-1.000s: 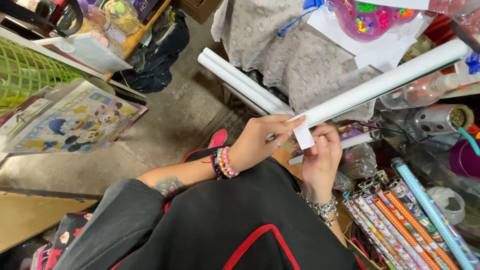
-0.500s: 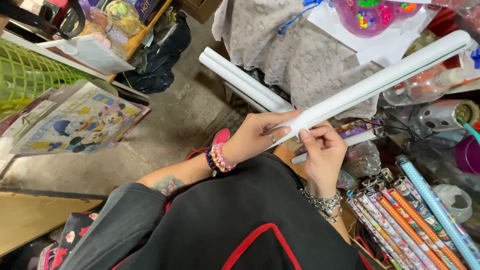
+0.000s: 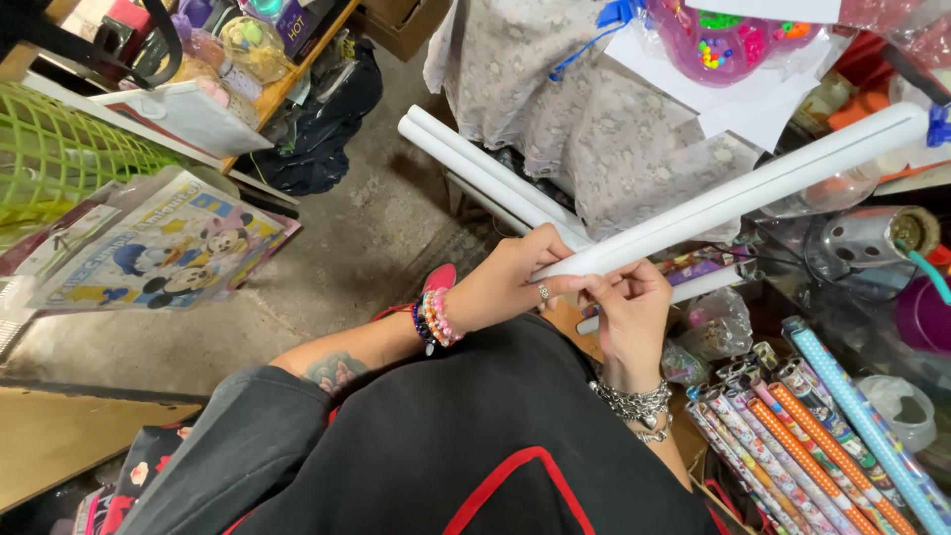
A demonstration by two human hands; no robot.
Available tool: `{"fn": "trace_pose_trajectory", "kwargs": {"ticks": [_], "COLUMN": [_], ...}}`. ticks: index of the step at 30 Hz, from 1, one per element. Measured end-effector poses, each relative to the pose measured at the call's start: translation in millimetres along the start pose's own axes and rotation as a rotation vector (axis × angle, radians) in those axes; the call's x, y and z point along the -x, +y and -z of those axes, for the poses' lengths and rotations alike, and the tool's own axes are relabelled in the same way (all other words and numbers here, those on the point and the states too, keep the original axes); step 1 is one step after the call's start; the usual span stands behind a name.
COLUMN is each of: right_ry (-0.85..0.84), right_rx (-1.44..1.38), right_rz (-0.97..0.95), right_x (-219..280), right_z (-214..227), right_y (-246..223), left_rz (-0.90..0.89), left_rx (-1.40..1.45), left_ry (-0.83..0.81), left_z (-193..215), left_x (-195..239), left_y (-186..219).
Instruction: The person handles several rolls of white wrapping paper in a cluttered room, unrolling and re-rolling them to check the contents. They move the rolls between a table and a green basket, and a cat walks through the scene near the end.
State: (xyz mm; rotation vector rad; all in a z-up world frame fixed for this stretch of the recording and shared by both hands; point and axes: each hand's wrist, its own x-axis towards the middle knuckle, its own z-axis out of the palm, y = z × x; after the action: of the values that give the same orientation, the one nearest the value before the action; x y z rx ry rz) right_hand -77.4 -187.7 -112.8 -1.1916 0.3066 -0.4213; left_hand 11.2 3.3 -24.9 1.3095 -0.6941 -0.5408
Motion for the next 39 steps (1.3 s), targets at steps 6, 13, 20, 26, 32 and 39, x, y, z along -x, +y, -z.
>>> {"fn": "trace_pose_trajectory", "kwargs": {"ticks": [6,13,20,26,32,39], "right_ry": [-0.252,-0.18,-0.315,-0.565,-0.744,-0.78], "right_rx": [-0.178,0.109,0.226,0.219,0.234,0.263], "right_rz": [-0.002,-0.01,-0.181,-0.129,-0.162,-0.222], "right_x": [-1,-11,-23,-56,-73,-49], "right_z": [-36,-52,-104,-133,-169,-206], "right_y": [-25,-9,-25,11,51,27], "left_rz": [0.262,0.18,0.084,0.094,0.154,0.066], "left_rx": [0.283,-0.475,-0.56,-0.523,-0.555,-0.626], "left_ry": [-0.237,-0.063,0.216,0.372,0.553,0.646], "left_z": [22,35,50,76,95,104], "left_x": [2,12,36,58,94,114], "left_y": [11,10,-17,-19,-12,-5]}}
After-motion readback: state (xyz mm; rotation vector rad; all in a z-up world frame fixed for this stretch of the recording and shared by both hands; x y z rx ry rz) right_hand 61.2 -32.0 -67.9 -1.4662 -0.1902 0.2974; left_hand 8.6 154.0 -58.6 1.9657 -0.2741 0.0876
